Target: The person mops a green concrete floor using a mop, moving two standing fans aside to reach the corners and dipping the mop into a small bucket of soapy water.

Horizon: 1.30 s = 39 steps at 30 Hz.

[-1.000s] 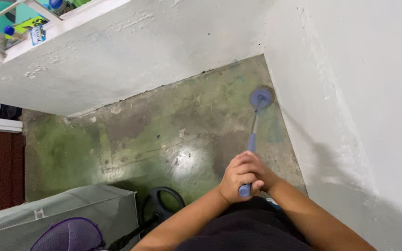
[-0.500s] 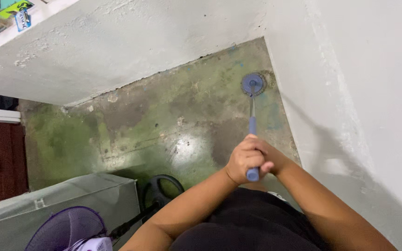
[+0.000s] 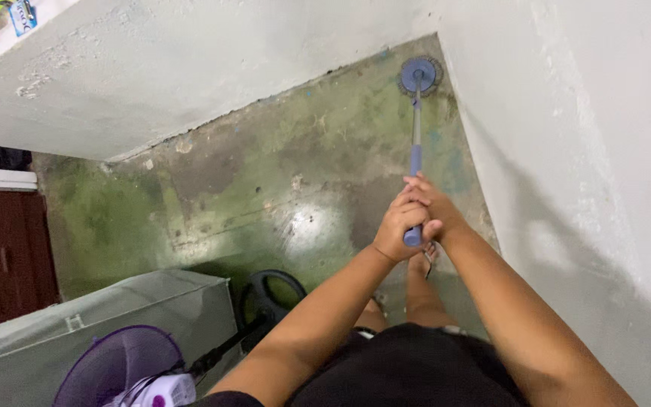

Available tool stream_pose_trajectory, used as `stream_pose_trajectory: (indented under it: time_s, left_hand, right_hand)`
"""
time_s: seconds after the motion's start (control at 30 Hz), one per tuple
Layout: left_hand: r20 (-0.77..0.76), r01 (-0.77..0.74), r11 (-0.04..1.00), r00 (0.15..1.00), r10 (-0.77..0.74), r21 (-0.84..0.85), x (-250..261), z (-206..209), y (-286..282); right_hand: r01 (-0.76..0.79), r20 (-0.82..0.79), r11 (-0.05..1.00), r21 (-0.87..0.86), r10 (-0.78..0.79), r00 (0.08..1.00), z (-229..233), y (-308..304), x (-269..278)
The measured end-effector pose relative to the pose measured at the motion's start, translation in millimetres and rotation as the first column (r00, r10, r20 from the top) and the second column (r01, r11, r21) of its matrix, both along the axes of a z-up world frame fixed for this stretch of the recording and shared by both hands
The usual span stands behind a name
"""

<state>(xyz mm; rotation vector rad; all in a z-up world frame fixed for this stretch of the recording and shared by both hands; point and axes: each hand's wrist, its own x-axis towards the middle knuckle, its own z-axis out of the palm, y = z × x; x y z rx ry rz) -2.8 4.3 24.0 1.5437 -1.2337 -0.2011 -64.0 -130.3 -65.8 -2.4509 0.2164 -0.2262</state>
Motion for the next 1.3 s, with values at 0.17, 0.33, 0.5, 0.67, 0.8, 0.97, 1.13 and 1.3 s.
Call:
stream_pose_trajectory:
  time_s: [0.17,0.33,0.5,0.67,0.8,0.97,1.13,1.3]
  left_hand:
    - [-0.003,0.022,0.999,1.0,-0.022,-0.04,-18,22,4]
    - [0.041,0.053,0.992,0.998,-0.048,-0.114,31,-19,-51]
    - [0.02,0.013,1.0,1.0,-0.012,-0.013,39,-24,-72]
    - [-0.092,0.067,0.997,0.994,-0.064,0.026,-8,-15,-27]
    - [0.006,0.166,0.984,0.986,-0.167,0.058,1,-43,-33]
    - [0.014,0.083,0.996,0.996,-0.083,0.017,29,-47,-70]
    - [-0.09,0.107,0.994,0.99,-0.105,0.019,14,-22,-52]
    - [-0.031,0.168,0.985,0.985,-0.167,0.028,22,-39,-61]
  right_hand:
    - [-0.085,0.04,0.995,-0.043,0.087,0.995,7,12,-20]
    - [-0.217,0.426,0.967,-0.134,0.254,0.868,-44,-49,26]
    - [-0.135,0.316,0.989,-0.066,0.149,0.937,-35,-65,38]
    - [-0.228,0.314,0.969,0.095,0.188,0.931,-47,-32,-7]
    - [-0.187,0.146,0.951,0.245,0.155,0.977,-97,-48,-5]
    - [-0.114,0.102,0.994,-0.001,0.113,0.988,-86,-75,23]
    - [-0.072,0.164,0.997,0.012,0.069,0.984,-49,-52,0]
    - [-0.168,0.213,0.982,-0.089,0.184,0.96,-66,-65,12]
